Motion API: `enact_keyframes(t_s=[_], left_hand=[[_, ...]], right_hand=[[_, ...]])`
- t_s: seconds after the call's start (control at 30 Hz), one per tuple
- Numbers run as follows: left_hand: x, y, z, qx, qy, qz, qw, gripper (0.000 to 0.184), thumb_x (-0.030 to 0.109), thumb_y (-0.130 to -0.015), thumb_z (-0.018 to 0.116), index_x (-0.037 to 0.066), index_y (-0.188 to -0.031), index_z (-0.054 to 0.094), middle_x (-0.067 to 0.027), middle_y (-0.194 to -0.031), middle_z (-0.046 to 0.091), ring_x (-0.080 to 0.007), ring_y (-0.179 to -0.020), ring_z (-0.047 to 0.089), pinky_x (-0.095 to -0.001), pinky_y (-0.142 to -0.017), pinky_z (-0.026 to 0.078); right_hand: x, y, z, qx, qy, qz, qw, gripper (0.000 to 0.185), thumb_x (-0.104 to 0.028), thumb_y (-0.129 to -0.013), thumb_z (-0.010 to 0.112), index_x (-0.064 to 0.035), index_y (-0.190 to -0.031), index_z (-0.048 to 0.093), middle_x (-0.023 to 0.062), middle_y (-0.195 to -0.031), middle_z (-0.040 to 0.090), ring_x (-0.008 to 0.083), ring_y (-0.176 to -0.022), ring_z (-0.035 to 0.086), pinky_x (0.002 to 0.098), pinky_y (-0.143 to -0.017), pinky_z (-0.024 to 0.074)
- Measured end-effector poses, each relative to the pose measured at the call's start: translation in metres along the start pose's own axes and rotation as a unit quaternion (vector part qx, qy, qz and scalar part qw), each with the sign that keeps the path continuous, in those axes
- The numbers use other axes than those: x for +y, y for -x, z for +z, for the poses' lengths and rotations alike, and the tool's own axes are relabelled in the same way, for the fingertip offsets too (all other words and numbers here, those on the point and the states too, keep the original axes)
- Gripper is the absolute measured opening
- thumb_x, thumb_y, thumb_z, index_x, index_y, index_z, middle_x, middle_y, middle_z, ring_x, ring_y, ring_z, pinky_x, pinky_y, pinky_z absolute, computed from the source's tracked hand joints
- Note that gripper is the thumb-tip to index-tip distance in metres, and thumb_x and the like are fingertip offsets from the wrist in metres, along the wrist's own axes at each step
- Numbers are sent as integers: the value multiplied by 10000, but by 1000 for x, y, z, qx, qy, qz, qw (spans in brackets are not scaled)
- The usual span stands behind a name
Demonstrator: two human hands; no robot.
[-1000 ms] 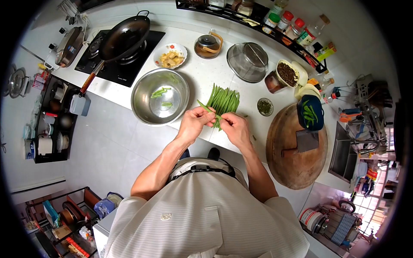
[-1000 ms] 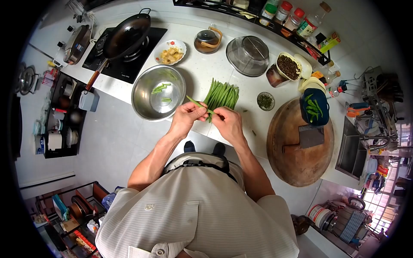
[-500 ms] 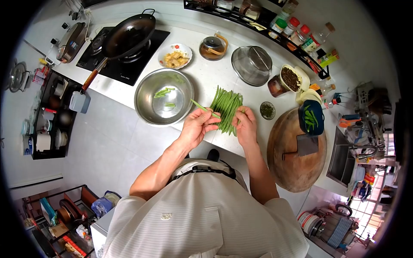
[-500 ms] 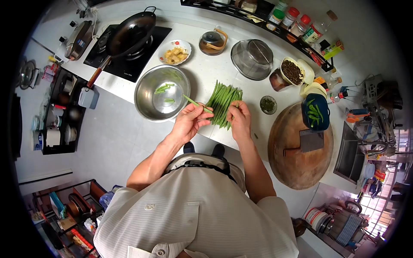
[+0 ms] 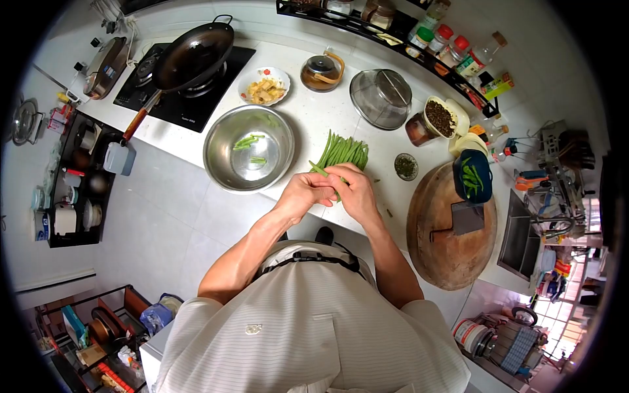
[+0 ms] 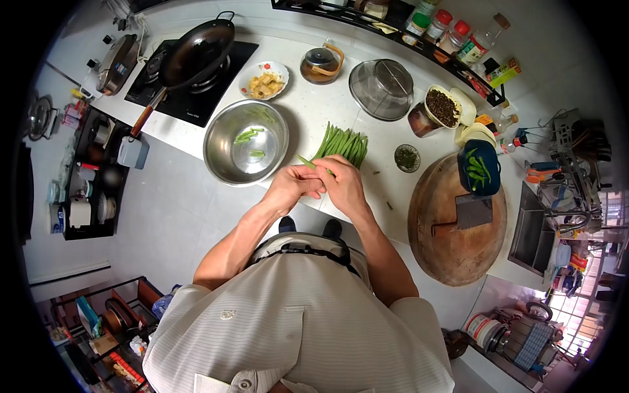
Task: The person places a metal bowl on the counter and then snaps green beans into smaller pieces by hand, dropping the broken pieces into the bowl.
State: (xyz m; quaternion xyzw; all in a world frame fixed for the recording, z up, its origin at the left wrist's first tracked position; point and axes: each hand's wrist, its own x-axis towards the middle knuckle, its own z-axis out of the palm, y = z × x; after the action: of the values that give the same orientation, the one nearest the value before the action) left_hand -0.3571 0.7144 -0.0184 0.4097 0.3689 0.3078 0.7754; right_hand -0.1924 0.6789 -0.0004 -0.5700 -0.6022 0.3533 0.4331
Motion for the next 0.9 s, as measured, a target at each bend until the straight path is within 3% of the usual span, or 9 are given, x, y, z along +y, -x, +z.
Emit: enact_keyframes(t_s=[0.17,0.23,0.37,0.57,0.67,0.77,0.83,0.87,0.9], left_hand=[[16,4,-8,55,-121,-18,991,143,91,-942,671,-28,-1006,720,-58,-846,700,-101,-676,606,-249,-601,496],[14,0,-13,51,-83,-1,995,145,98,-948,668,-18,-1018,718,-45,-844,697,-90,-676,601,-241,-605,492],[7,-3,-12,55,15,34,998,140,98,-954,663,-15,-1020,711,-41,-841,695,-91,-679,601,-238,-616,494],[3,-2,-8,51,15,54,997,121,81,-948,671,-17,-1011,703,-58,-850,698,-96,-699,616,-244,-638,512],[-4,-3,-2,71,39,70,994,124,85,-952,670,-16,-1022,693,-68,-878,703,-107,-716,636,-243,-654,530],[-14,-4,6,104,138,77,982,127,86,-965,653,-9,-1045,676,-84,-916,709,-130,-754,670,-239,-667,559],[-16,-1,6,115,212,68,968,127,84,-973,640,-5,-1060,667,-94,-939,712,-143,-780,690,-236,-673,576],[-14,0,3,115,243,47,962,125,83,-980,627,-1,-1065,661,-102,-949,712,-153,-803,701,-236,-672,587],[-11,1,1,114,274,28,954,122,82,-987,614,3,-1071,655,-111,-959,712,-163,-826,713,-236,-671,597]], right_hand=[[8,6,3,44,29,49,997,186,-94,-952,597,13,-1077,685,120,-936,704,209,-805,668,330,-733,531],[5,8,3,-3,-31,106,994,202,-105,-960,587,14,-1108,658,117,-917,705,205,-783,660,339,-728,528],[14,8,6,-22,-67,103,992,224,-129,-970,578,19,-1128,636,106,-890,695,189,-769,649,346,-725,525],[3,6,2,-66,62,99,991,228,-169,-969,564,19,-1086,621,173,-890,680,295,-806,661,390,-769,518],[15,8,17,17,105,25,994,223,-170,-967,553,19,-1069,613,215,-930,670,358,-855,656,417,-794,509],[24,5,25,87,81,41,992,202,-164,-969,552,13,-1041,619,153,-869,664,262,-743,641,369,-692,505],[24,-3,23,109,-264,218,933,180,-159,-984,550,1,-1032,617,61,-814,612,133,-646,554,290,-590,456],[22,-1,21,146,-285,173,931,175,-159,-1004,539,-5,-1049,608,-3,-791,547,48,-619,460,227,-531,385],[22,-2,19,154,-299,158,928,188,-164,-1011,538,4,-1073,595,4,-797,555,63,-611,467,234,-518,385]])
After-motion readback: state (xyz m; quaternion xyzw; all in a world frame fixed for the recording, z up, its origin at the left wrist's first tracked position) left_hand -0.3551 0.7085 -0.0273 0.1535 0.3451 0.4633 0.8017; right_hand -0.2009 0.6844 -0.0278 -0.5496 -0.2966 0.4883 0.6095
